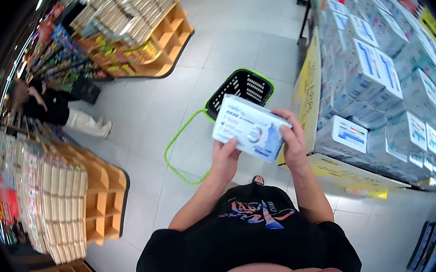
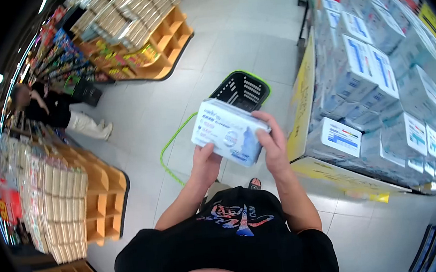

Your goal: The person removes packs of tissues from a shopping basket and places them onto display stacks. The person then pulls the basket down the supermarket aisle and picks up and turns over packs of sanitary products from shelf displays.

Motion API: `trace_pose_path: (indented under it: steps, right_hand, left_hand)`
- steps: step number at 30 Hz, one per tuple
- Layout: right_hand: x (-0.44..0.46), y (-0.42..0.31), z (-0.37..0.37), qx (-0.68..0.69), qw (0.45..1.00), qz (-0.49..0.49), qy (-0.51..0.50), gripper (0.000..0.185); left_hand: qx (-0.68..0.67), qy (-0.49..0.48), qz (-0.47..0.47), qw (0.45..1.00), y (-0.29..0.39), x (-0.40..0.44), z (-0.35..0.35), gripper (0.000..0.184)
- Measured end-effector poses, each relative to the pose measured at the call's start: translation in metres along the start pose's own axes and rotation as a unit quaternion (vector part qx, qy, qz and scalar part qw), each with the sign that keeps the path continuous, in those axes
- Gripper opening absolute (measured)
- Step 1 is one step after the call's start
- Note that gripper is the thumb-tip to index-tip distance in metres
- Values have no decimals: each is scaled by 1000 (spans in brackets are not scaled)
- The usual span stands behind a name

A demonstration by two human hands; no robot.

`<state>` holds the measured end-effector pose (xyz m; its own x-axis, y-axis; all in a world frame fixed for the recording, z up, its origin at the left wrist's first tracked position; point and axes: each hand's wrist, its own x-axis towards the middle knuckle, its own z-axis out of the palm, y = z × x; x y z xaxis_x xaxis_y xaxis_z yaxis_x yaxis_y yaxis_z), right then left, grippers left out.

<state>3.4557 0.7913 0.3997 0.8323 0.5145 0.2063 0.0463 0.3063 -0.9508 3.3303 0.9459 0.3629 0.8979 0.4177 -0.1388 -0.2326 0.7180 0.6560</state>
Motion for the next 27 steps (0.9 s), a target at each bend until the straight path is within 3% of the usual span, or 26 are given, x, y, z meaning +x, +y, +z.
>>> trace_pose_path:
  steps: [2,4,9,13,15,23,25,27]
  right_hand:
    - [-4,-1,-2,-18,999,16,-30,43]
    - [-7,-6,-4,-27,999,17,-9,42]
    - [-18,-19,-21,-43,999,21,3,42]
    - [-27,-29,-29,-103,994,-35,7,45]
    - [-31,-33,-33,-206,974,-99,-4,53]
    - [-47,-48,-77,-141,988,-49,40,57]
    - [-44,-75,-103,-458,878,-96,99,64]
    - [-41,-88,-127,-663,736,-94,104,73]
  left_hand:
    - [-7,3,-35,999,-3,1,6,63]
    - [-31,-7,-6,999,-8,4,8,65]
    - [-48,-45,-65,996,-20,10,12,65]
    - [-47,-68,-111,990,-32,12,21,67]
    - [-41,-77,-132,987,-39,14,24,68]
    - [-36,-97,-171,980,-44,23,25,68]
    - [-20,-85,-170,982,-43,22,22,66]
    - [-6,-74,-165,983,-42,20,17,65]
